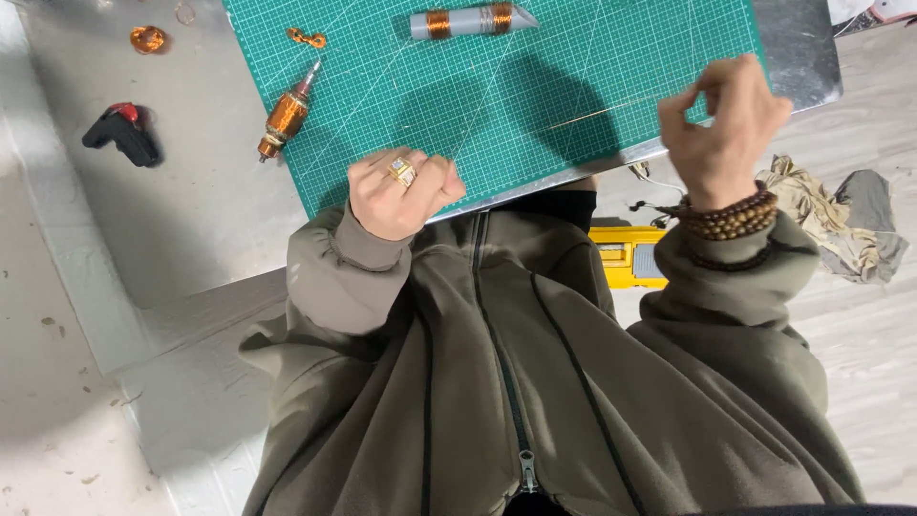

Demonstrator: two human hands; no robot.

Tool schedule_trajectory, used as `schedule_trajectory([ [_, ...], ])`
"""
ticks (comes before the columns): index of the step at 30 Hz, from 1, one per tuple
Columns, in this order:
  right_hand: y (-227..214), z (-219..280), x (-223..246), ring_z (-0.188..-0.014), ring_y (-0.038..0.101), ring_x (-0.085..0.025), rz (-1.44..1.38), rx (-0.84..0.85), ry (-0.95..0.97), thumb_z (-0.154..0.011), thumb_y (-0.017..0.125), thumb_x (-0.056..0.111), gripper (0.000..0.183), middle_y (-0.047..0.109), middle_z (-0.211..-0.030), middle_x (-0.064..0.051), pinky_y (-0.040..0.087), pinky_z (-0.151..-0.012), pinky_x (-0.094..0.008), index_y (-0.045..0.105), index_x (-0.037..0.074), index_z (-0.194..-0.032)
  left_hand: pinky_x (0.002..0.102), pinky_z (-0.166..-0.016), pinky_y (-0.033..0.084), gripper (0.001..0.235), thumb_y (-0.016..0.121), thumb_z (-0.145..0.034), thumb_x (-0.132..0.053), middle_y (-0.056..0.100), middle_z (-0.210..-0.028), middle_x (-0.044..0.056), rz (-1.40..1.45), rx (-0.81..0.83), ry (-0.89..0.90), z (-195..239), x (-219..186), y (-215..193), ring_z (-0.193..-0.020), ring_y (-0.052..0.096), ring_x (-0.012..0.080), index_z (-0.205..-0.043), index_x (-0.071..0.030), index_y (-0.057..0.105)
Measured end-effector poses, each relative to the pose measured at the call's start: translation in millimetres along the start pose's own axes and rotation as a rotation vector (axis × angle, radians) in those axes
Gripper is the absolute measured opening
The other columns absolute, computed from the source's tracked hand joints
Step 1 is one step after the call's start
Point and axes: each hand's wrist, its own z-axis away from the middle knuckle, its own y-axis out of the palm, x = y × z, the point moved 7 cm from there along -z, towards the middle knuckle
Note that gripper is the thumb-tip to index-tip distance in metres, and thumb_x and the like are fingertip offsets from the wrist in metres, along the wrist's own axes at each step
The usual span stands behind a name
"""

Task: The person first uses a phone calculator app, then handles small copper-wound cylindrical components on a cutting mat, fitting parts of the assemblies together and setting them down. Later the person holds a copper coil assembly and presses and wraps material around it by hand.

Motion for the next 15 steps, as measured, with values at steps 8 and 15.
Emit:
schedule_trajectory([
  [8, -34, 28, -55, -0.056, 0.033, -0.012, -0.028, -0.064, 0.024, -0.082, 0.056, -0.018, 0.015, 0.044, -0.074, -0.007, 0.027, -0.046, -0.024, 0.055, -0.005, -0.088, 0.016, -0.037, 0.034, 0.025, 0.053, -0.087, -0.016, 0.032, -0.053, -0.002, 0.043, 0.021, 0.005, 10, -18, -13, -0.041, 0.040, 0.0072, -0.063, -0.010, 0.049],
  [15, -44, 70, -114, -0.065, 0.035, -0.018, -0.046, -0.051, 0.184, -0.087, 0.055, -0.024, 0.017, 0.044, -0.084, -0.015, 0.031, -0.056, -0.029, 0.052, -0.010, -0.096, 0.016, -0.035, 0.033, 0.024, 0.053, -0.087, -0.015, 0.032, -0.052, -0.002, 0.115, -0.015, -0.028, 13, -25, -28, -0.038, 0.036, 0.0071, -0.063, -0.009, 0.050],
])
